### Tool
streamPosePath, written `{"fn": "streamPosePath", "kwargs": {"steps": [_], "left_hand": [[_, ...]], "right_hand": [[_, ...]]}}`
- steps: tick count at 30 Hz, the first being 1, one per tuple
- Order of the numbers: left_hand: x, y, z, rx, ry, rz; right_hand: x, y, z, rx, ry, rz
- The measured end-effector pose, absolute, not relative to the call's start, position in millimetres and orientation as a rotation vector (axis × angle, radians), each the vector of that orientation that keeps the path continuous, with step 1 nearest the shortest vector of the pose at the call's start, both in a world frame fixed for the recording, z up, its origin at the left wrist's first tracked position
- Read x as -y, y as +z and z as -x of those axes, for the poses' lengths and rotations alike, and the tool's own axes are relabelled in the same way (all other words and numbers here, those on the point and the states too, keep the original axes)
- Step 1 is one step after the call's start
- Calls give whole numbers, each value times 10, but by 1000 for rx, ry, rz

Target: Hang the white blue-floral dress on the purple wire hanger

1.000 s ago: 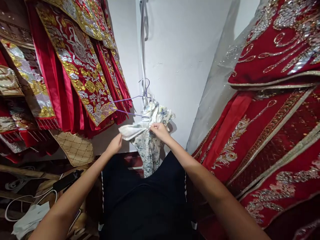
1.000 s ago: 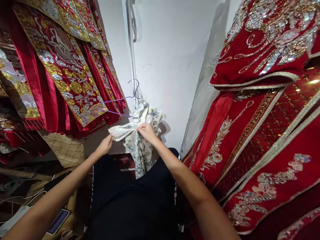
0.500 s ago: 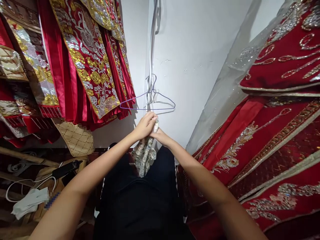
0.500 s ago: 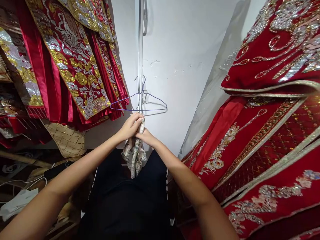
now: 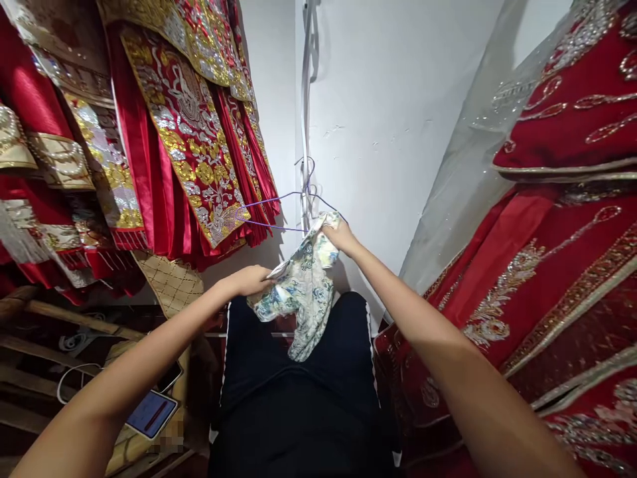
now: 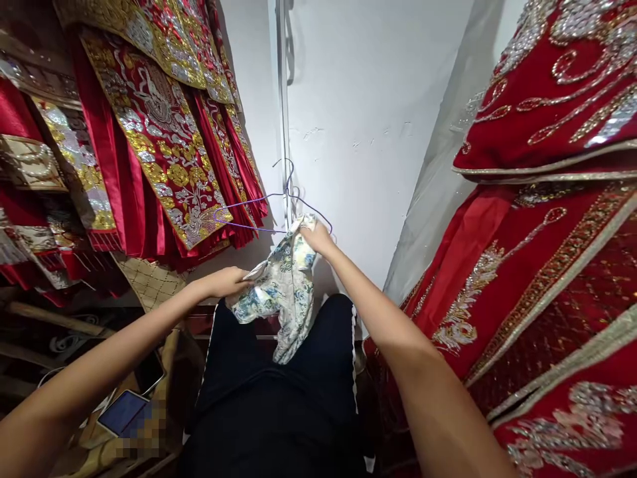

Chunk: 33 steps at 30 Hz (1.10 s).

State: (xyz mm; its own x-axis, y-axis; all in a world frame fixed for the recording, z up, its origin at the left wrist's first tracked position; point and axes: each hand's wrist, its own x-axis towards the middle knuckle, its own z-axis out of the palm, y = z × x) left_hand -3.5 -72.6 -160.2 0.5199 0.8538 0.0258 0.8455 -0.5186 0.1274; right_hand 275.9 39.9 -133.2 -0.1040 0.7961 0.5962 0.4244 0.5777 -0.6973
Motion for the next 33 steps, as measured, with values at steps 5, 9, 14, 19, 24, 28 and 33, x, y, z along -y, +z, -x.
{"fn": "streamPosePath", "kwargs": {"steps": [5,9,14,19,24,28,33], "left_hand": [[653,-1353,173,-1583,-34,-2657],[555,-1170,392,-1652,21,-2559],[340,-1040,423,-1574,369,-2497],[122,-1218,200,-1576,508,-2429],[42,-1349,241,-1725,654,-2398],[29,-1258,331,-1785,692,-2445],[74,-1032,304,-1764,796,-2658]], "right_hand": [[-525,-1719,-2629,1898,475,1048],[-406,-1812,-2899,1908,378,1104],[-262,-1542,-3418,1950,183,1132],[-144,-1321,-3616,1995,44,1153],[-66,-1287,-3496,1990,106,1151],[-33,-1334,-3417,2016,160,1118],[38,-1404,-3474,2041,115,1113]]}}
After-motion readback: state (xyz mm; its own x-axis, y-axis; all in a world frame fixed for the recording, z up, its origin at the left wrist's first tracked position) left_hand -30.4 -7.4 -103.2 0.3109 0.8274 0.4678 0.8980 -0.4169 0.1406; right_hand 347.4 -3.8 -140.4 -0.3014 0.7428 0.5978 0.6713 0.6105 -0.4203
